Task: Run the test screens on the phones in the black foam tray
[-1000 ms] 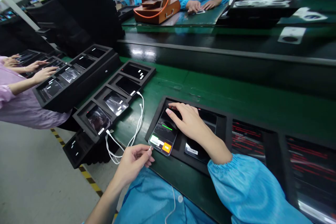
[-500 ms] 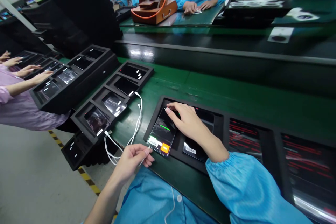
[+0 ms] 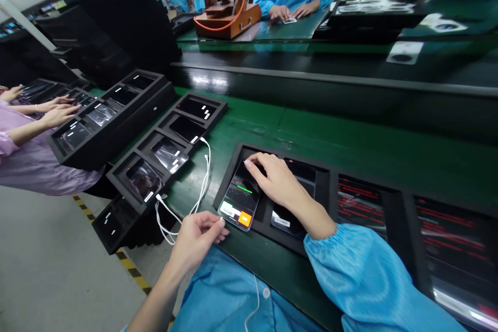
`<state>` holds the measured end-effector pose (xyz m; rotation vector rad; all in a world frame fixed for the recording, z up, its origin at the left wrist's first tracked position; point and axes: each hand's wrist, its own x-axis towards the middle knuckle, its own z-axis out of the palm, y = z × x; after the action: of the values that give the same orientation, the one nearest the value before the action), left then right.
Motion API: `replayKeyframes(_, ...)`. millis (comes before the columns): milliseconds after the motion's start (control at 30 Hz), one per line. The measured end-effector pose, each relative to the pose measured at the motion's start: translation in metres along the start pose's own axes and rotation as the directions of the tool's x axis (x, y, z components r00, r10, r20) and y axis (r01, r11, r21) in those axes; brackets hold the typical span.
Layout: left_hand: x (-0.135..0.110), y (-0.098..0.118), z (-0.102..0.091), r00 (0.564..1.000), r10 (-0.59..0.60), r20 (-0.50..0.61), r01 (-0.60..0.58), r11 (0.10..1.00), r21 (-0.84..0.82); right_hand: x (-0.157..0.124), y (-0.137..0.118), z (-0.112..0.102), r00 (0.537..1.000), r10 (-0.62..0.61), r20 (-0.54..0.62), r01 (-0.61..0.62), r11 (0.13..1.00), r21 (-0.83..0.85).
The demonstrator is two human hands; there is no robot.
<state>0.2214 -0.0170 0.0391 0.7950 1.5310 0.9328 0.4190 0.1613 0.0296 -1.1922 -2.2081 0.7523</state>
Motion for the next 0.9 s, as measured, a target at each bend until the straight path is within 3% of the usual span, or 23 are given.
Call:
replayKeyframes(167,-0.001,0.003,-0.003,0.999,0.029,0.044,-0.031,0.998,0.047,0.003,0.003,0.002,1.000,0.018,0.004,-0.018,1.000,-0.003)
replayKeyframes(467,-0.009,-0.006,-0.009,0.994,-0.033,0.104,0.028,0.998,0.049,0.002,-0.002,0.005,1.000,-0.005,0.009,0.004,0.993,0.115)
replayKeyframes(700,-0.002,0.000,0.000,1.000,-0.008,-0.008,0.008,0.996,0.091,-0.008,-0.010,0.016,0.996,-0.088,0.016,0.085,0.988,0.132)
replayKeyframes(900,0.014,-0.001,0.007,0.984,0.104,-0.144,-0.051,0.942,0.333,-0.006,-0.004,0.010,0.997,-0.063,-0.043,0.067,0.993,0.097)
